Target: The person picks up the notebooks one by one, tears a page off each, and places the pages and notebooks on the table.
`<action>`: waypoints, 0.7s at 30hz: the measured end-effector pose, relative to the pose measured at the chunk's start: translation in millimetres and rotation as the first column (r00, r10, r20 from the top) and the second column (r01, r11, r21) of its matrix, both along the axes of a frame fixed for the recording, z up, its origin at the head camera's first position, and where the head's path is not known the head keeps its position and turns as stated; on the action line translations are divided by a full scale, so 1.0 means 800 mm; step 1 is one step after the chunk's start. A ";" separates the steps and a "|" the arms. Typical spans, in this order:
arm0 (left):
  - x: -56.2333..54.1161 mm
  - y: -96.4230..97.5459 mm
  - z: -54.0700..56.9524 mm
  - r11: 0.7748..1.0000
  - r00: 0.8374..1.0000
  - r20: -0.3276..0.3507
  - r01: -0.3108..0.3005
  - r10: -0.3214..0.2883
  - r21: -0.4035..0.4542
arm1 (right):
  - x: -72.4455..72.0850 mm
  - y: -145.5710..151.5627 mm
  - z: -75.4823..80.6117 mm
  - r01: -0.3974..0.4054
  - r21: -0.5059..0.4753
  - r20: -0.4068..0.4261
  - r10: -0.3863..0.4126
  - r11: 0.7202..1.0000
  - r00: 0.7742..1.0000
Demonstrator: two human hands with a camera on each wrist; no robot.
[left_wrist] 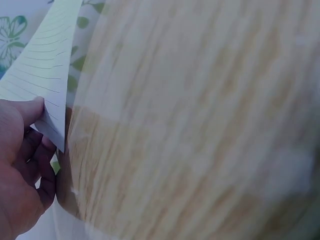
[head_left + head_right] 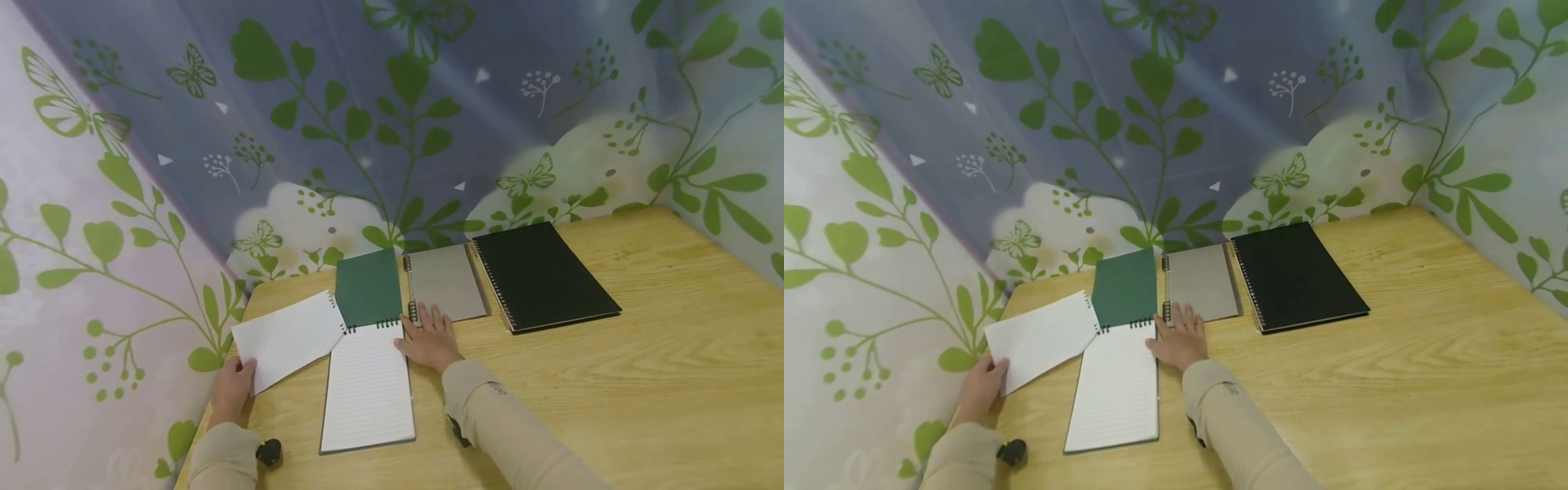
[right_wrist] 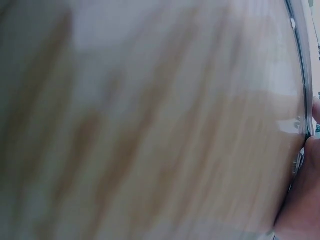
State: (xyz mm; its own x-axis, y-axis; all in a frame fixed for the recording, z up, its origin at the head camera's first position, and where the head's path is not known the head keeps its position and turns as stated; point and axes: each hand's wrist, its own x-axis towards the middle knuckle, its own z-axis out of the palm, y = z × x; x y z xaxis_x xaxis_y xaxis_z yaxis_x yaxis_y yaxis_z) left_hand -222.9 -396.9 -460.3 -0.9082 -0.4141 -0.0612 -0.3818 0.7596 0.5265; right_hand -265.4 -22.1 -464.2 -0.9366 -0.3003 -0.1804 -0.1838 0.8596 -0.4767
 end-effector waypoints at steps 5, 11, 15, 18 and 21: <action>0.003 -0.003 -0.002 0.998 0.999 -0.028 -0.017 0.019 0.060 | -0.001 -0.001 -0.002 0.011 -0.006 0.008 -0.011 1.000 1.000; 0.006 -0.004 -0.001 0.992 0.997 -0.057 -0.044 0.051 0.122 | -0.001 -0.001 -0.003 0.014 -0.008 0.012 -0.014 1.000 1.000; 0.005 -0.006 -0.001 0.993 0.997 -0.050 -0.052 0.058 0.105 | 0.001 -0.001 -0.002 0.014 -0.017 0.012 -0.014 1.000 1.000; 0.005 -0.008 -0.002 0.992 0.996 -0.066 -0.049 0.057 0.115 | 0.002 0.000 -0.001 0.015 -0.023 0.009 -0.015 1.000 1.000; 0.006 -0.012 -0.004 0.985 0.991 -0.111 -0.052 0.071 0.164 | 0.003 0.000 0.000 0.013 -0.024 0.005 -0.013 1.000 1.000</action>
State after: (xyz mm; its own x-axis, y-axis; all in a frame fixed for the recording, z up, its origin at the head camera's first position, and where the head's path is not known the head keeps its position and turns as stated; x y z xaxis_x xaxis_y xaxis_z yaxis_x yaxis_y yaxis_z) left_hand -217.8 -406.1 -463.5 -0.8861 -0.4627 -0.0274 -0.3545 0.6384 0.6832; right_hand -263.2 -22.4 -463.9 -0.9396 -0.2924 -0.1779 -0.1702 0.8502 -0.4982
